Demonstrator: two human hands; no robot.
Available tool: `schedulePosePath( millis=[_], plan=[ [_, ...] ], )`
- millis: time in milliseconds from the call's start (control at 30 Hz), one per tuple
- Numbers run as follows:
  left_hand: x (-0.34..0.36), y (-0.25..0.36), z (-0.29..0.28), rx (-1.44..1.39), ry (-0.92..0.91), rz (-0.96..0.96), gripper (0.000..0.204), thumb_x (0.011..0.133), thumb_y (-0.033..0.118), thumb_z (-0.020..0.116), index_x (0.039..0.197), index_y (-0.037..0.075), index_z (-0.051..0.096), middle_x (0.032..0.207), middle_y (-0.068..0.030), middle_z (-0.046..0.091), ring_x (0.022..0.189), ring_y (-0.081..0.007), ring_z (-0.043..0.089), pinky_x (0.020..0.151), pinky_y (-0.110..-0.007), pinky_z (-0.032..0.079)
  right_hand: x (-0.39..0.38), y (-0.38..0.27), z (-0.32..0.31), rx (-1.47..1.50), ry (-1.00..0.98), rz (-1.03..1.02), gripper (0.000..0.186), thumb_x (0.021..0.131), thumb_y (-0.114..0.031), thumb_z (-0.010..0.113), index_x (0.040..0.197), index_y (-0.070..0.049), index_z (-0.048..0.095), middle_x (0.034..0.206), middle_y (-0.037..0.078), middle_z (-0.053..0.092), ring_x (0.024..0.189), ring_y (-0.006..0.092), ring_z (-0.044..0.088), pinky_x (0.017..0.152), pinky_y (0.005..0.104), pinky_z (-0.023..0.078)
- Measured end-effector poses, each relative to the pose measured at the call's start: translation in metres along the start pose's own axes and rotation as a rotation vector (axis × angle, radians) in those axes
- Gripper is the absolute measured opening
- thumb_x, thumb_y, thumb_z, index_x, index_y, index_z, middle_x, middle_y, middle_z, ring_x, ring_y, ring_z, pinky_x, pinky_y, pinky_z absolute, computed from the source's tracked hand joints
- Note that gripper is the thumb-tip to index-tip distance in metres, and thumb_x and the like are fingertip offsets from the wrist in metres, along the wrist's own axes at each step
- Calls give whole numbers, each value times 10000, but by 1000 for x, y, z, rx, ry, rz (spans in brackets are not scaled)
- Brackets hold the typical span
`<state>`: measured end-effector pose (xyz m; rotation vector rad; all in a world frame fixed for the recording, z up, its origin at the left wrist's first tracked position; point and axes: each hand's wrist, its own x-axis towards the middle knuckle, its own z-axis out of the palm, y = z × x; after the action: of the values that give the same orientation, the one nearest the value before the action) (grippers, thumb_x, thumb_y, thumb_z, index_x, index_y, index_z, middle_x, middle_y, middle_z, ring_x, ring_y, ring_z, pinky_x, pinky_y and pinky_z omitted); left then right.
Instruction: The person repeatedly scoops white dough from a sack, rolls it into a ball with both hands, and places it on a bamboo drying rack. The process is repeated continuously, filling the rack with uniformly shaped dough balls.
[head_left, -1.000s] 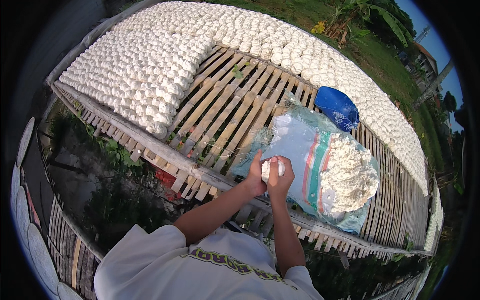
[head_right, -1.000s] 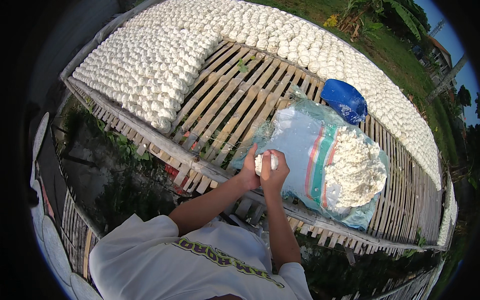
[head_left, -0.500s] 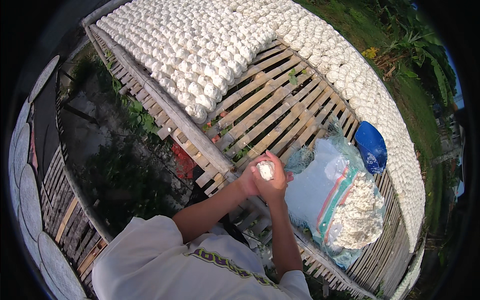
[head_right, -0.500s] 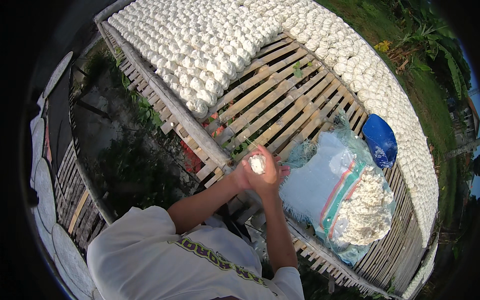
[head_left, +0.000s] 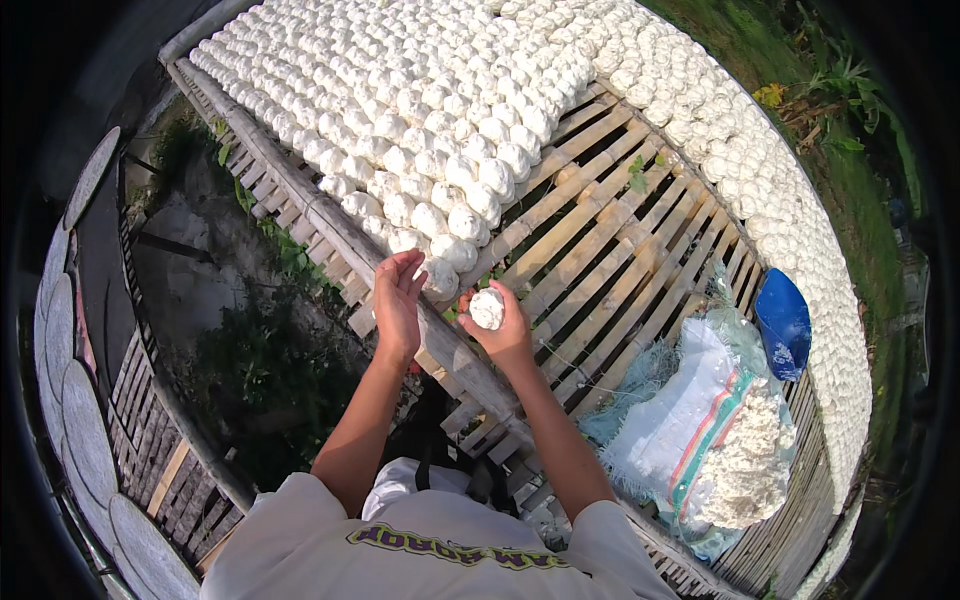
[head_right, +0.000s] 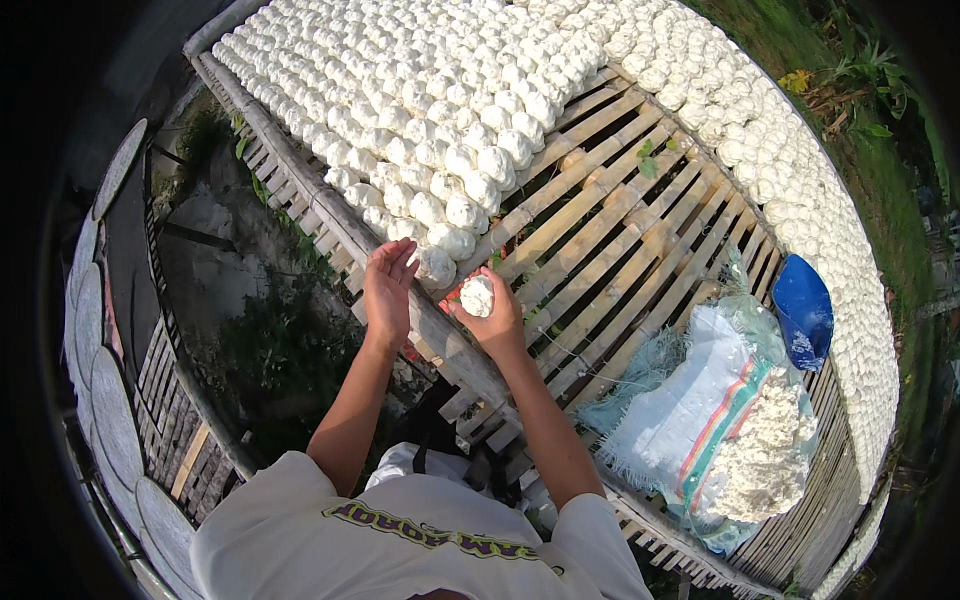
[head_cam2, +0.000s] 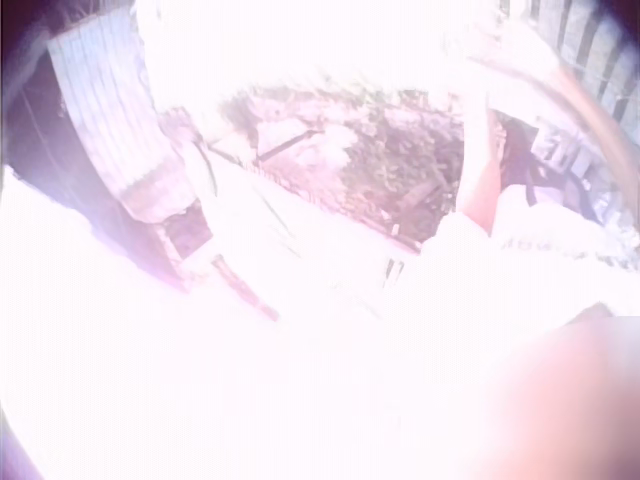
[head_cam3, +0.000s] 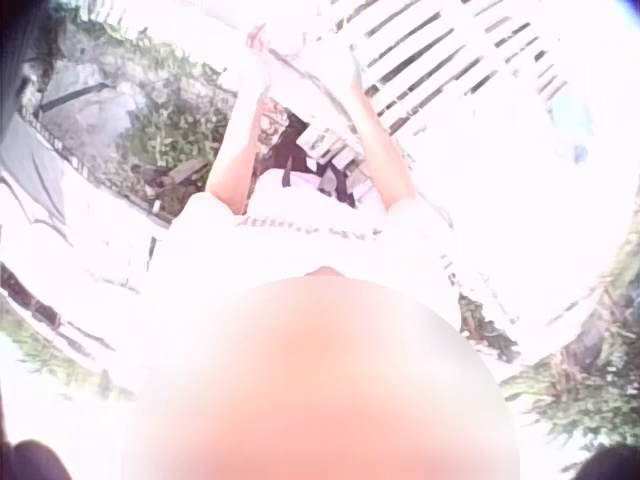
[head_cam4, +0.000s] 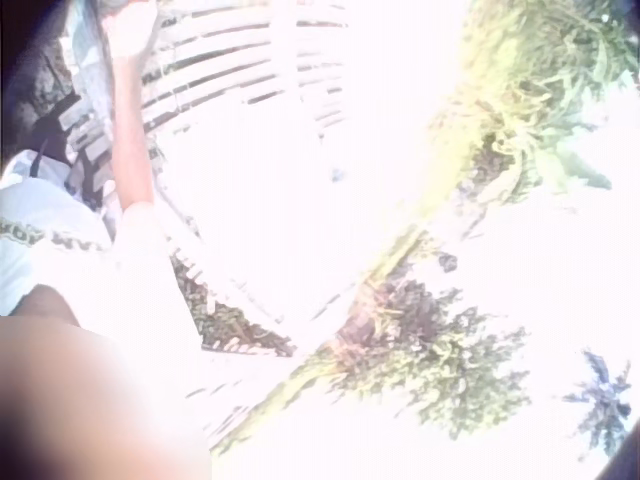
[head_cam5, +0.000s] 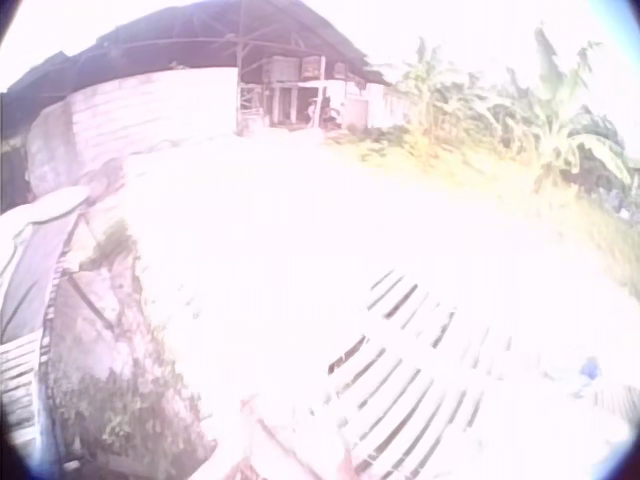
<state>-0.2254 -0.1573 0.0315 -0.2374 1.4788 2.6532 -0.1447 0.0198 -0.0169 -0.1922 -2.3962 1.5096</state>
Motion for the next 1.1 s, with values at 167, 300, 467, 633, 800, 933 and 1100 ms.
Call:
schedulePosePath(
  millis=[167,300,467,633,800,933,1100],
  plan=[
    [29,11,-30,54,33,24,327,1151,351,425,1263,83,577,1370,-111,636,1275,-247,612,1074,-425,458,24,28,38,-2,-267,-97,832,992,-347,771,1610,5,339,1520,314,451,1395,469,478,1161,519,414],
    [32,-6,-42,229,30,87,272,1139,296,457,1236,78,590,1303,-97,649,1176,-212,618,1011,-375,468,17,23,67,-156,-114,292,835,1132,-503,445,1653,93,181,1651,349,252,1544,515,263,1280,541,242],
    [17,-35,-13,616,-184,246,146,1102,122,509,1198,43,585,1222,-77,610,1088,-160,565,956,-347,471,15,8,44,63,-181,398,909,1134,-594,342,1659,116,125,1743,309,144,1646,408,122,1337,447,154],
    [-42,-56,47,671,-533,80,130,1035,8,589,1158,44,568,1172,-57,573,951,-120,554,849,-294,479,-71,11,-92,139,341,400,667,1140,-449,503,1634,-16,388,1727,257,271,1623,402,242,1305,470,245],
    [-171,-104,95,797,-881,116,224,914,-47,632,1106,55,580,1099,-60,553,864,-116,481,791,-307,445,-246,73,-291,-222,995,537,356,1048,-201,657,1372,-52,635,1389,146,618,1265,327,615,1057,442,504],
    [-254,-143,117,909,-1022,276,209,877,-35,662,1061,52,615,1081,-109,589,878,-193,539,779,-346,454,-327,155,-425,-795,1098,678,393,988,-203,660,1342,-33,643,1397,236,595,1315,431,543,1098,513,488],
    [-278,-160,121,1233,-1013,433,217,849,26,703,1058,35,651,1061,-139,623,890,-283,604,784,-395,505,-357,202,-500,-968,483,982,415,991,-214,655,1389,-99,627,1377,222,589,1335,421,539,1097,525,498]
  ],
)
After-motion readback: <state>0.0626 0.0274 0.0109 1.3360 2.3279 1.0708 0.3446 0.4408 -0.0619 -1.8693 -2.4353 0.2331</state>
